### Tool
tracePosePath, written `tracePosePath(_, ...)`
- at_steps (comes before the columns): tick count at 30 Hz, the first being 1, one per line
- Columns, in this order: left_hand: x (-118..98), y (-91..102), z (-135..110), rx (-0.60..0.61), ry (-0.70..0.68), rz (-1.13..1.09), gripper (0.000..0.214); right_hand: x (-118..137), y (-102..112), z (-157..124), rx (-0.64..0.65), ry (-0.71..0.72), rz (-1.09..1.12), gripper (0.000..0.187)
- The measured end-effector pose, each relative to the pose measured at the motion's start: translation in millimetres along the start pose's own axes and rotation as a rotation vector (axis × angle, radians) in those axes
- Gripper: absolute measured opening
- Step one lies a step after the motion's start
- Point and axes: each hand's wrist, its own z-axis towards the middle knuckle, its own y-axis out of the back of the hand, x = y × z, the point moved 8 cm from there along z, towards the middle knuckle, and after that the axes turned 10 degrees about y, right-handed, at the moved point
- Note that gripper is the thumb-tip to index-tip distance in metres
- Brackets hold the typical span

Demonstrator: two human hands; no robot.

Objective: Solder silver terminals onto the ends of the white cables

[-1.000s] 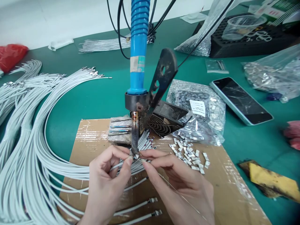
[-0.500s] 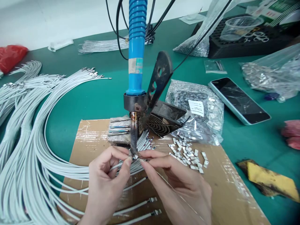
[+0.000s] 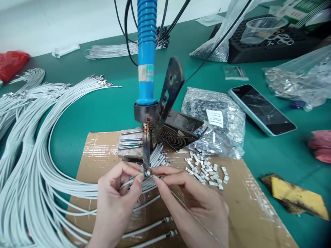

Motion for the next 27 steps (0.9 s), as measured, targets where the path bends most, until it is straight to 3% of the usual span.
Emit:
tracePosePath(3, 2, 0.0, -1, 0.012, 0.013, -0.005, 0.017, 1, -2, -2, 0.005, -0.014, 0.002, 0.015)
tracePosePath(8, 8, 2.6, -5, 0.027, 0.049, 0.008, 0.014, -13, 26, -8, -0.199, -0.113, 0.034, 0.011)
tracePosePath(14, 18, 6.3, -14, 0.03, 0.133, -0.003, 0.014, -54, 69, -17, -0.3, -0.223, 0.481, 0.044)
tracePosePath(18, 28, 9.7, -25, 0.061, 0.179, 0.062, 0.014, -65, 84, -32, -0.292, -0.247, 0.352, 0.051)
tracePosePath(21, 39, 8.1, -38, 0.171, 0.198, 0.175, 0.015, -65, 83, -41, -0.245, -0.239, 0.23, 0.053)
tracePosePath(24, 41, 0.5, -51, 0.359, 0.014, 0.356, 0.016, -66, 79, -46, -0.203, -0.24, 0.157, 0.053)
tracePosePath(25, 41, 0.6, -55, 0.38, -0.083, 0.426, 0.015, -66, 78, -46, -0.19, -0.238, 0.143, 0.054)
tracePosePath(27, 46, 8.5, -55, 0.302, -0.223, 0.584, 0.017, -69, 76, -46, -0.165, -0.242, 0.129, 0.056)
